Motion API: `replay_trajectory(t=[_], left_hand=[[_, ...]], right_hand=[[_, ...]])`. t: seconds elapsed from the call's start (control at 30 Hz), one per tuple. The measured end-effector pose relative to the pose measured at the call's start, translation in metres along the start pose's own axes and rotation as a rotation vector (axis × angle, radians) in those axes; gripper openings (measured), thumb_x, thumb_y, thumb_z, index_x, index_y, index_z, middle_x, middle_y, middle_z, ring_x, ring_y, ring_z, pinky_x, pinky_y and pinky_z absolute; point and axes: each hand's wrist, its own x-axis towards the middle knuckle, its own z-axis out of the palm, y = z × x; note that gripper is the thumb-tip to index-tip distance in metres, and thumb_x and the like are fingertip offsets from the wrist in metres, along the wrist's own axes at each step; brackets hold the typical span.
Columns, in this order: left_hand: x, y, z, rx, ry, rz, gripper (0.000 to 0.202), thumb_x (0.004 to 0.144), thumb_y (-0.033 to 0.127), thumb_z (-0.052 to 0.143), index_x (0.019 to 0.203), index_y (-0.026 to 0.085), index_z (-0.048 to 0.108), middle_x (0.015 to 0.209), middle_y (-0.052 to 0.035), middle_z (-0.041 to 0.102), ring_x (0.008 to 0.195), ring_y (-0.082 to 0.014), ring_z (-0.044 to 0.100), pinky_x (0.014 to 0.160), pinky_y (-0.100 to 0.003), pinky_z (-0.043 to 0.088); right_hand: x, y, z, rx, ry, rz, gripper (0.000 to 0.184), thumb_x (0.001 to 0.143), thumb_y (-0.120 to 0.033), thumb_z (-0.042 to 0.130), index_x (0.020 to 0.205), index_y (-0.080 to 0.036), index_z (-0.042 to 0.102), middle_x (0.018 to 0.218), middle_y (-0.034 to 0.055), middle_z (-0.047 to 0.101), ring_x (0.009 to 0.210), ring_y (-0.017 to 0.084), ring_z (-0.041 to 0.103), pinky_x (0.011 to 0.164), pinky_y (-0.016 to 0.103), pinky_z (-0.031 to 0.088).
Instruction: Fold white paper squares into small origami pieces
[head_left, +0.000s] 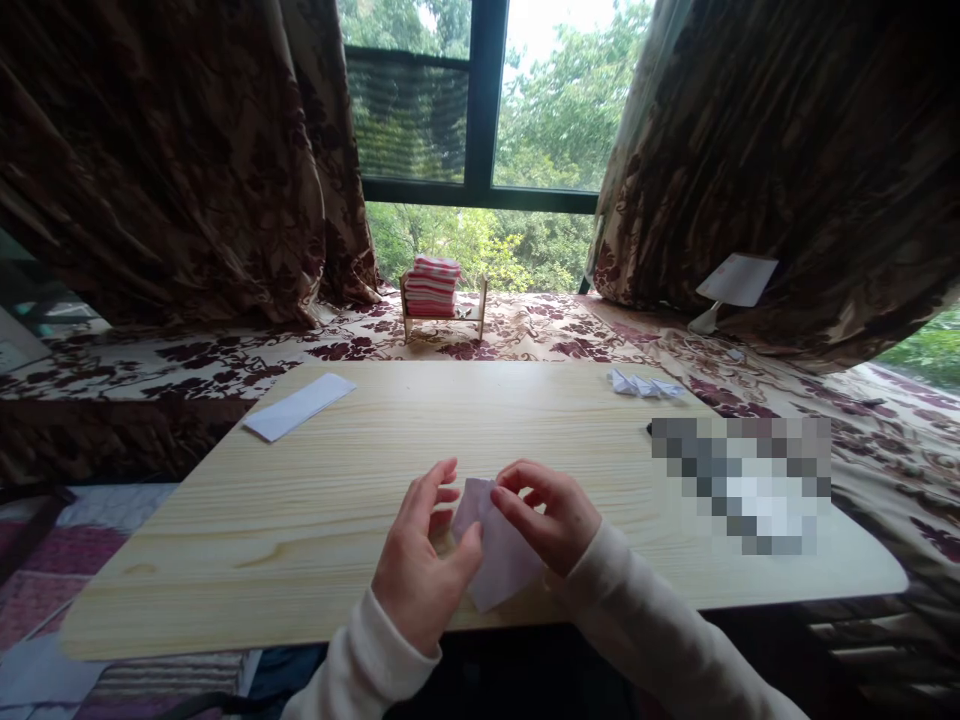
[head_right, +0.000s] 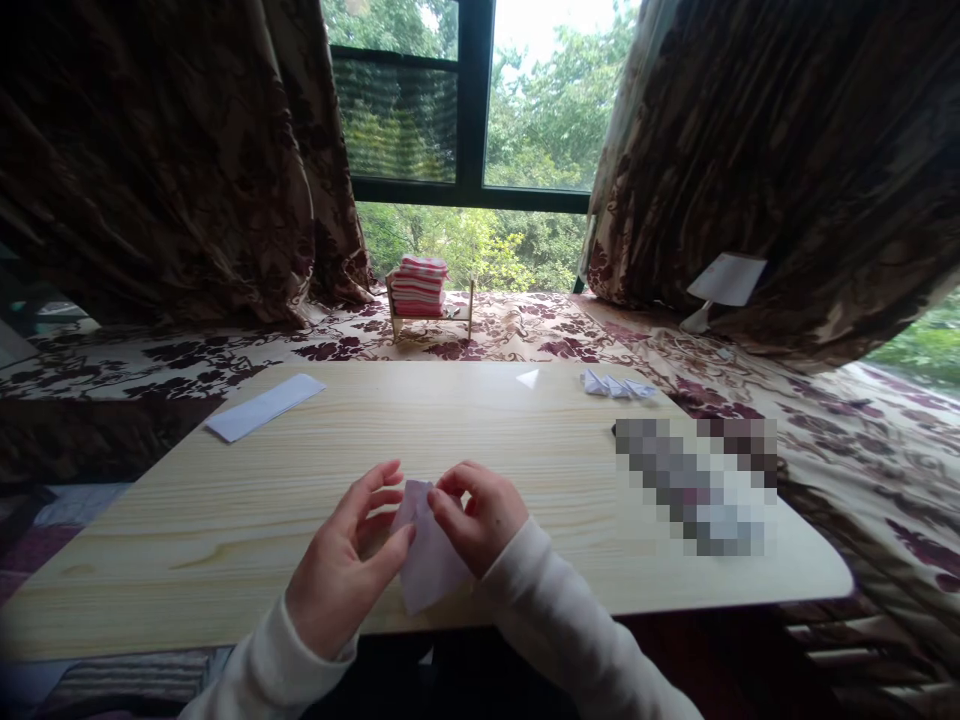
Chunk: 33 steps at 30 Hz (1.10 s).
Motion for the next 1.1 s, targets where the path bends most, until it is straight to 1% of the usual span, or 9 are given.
replay_trajectory(t=[0.07, 0.13, 0.27, 0.37, 0.57, 0.7, 0.8, 1.0, 1.1], left_hand=[[0.009, -0.006, 0.001, 0.33, 0.025, 0.181, 0.048, 0.065, 0.019, 0.06, 0.112, 0.018, 0.051, 0.1, -0.0062, 0.06, 0.094, -0.0204, 0.054, 0.084, -0.036, 0.042], [0.017, -0.008, 0.002, 0.56, 0.004, 0.265, 0.037, 0.067, 0.018, 0.058, 0.104, 0.019, 0.056, 0.088, -0.0042, 0.062, 0.087, -0.021, 0.054, 0.08, -0.039, 0.041], [0.025, -0.008, 0.0, 0.763, -0.049, 0.332, 0.018, 0.076, 0.021, 0.051, 0.09, 0.019, 0.062, 0.084, -0.0046, 0.064, 0.084, -0.022, 0.053, 0.074, -0.037, 0.04], [0.025, -0.007, -0.001, 0.793, -0.04, 0.34, 0.018, 0.078, 0.02, 0.048, 0.087, 0.019, 0.063, 0.082, -0.0041, 0.064, 0.083, -0.0211, 0.053, 0.073, -0.036, 0.039], [0.022, -0.008, -0.006, 0.834, -0.021, 0.316, 0.026, 0.069, 0.025, 0.06, 0.094, 0.019, 0.061, 0.088, -0.0038, 0.062, 0.086, -0.0225, 0.052, 0.073, -0.036, 0.038], [0.021, -0.008, -0.006, 0.895, -0.02, 0.358, 0.011, 0.074, 0.022, 0.055, 0.08, 0.02, 0.063, 0.086, -0.0034, 0.061, 0.087, -0.022, 0.052, 0.074, -0.036, 0.037], [0.023, -0.008, -0.005, 0.904, -0.025, 0.375, 0.015, 0.079, 0.021, 0.048, 0.072, 0.02, 0.061, 0.082, -0.0034, 0.06, 0.084, -0.0208, 0.051, 0.072, -0.035, 0.037], [0.024, -0.007, -0.005, 0.789, -0.037, 0.341, 0.017, 0.08, 0.021, 0.046, 0.067, 0.018, 0.056, 0.074, -0.0026, 0.058, 0.078, -0.0191, 0.05, 0.071, -0.034, 0.037], [0.024, -0.006, -0.005, 0.662, -0.054, 0.322, 0.017, 0.08, 0.022, 0.046, 0.067, 0.018, 0.056, 0.073, -0.0022, 0.059, 0.078, -0.0179, 0.051, 0.073, -0.033, 0.038]], right_hand=[[0.007, 0.011, 0.003, -0.045, -0.028, 0.097, 0.012, 0.072, -0.024, 0.052, 0.064, -0.016, 0.059, 0.06, 0.0011, 0.059, 0.056, 0.011, 0.052, 0.049, 0.021, 0.041], [0.013, 0.018, 0.006, -0.12, -0.04, 0.116, 0.014, 0.071, -0.025, 0.053, 0.062, -0.016, 0.058, 0.057, 0.0002, 0.058, 0.054, 0.011, 0.051, 0.05, 0.021, 0.041], [0.018, 0.025, 0.008, -0.262, 0.014, -0.002, 0.015, 0.072, -0.023, 0.052, 0.058, -0.017, 0.056, 0.07, 0.0037, 0.059, 0.065, 0.014, 0.054, 0.062, 0.027, 0.044], [0.015, 0.028, 0.009, -0.296, 0.053, -0.072, 0.015, 0.073, -0.022, 0.052, 0.059, -0.017, 0.056, 0.076, 0.0055, 0.059, 0.075, 0.017, 0.055, 0.071, 0.031, 0.044], [0.011, 0.028, 0.009, -0.262, 0.059, -0.073, 0.014, 0.072, -0.02, 0.052, 0.059, -0.017, 0.055, 0.075, 0.0053, 0.058, 0.073, 0.017, 0.054, 0.069, 0.031, 0.044], [0.012, 0.025, 0.008, -0.239, 0.033, -0.026, 0.016, 0.072, -0.019, 0.052, 0.056, -0.017, 0.054, 0.074, 0.0048, 0.058, 0.067, 0.015, 0.053, 0.063, 0.028, 0.043], [0.012, 0.023, 0.007, -0.249, 0.017, -0.012, 0.016, 0.072, -0.019, 0.052, 0.057, -0.016, 0.054, 0.074, 0.0043, 0.058, 0.062, 0.013, 0.051, 0.06, 0.027, 0.043], [0.006, 0.024, 0.004, -0.337, -0.06, -0.123, 0.006, 0.069, -0.021, 0.058, 0.069, -0.018, 0.063, 0.078, 0.0045, 0.058, 0.077, 0.018, 0.052, 0.071, 0.031, 0.043], [0.002, 0.025, 0.001, -0.405, -0.102, -0.176, 0.012, 0.068, -0.021, 0.06, 0.079, -0.018, 0.066, 0.084, 0.0057, 0.058, 0.081, 0.019, 0.05, 0.074, 0.032, 0.042]])
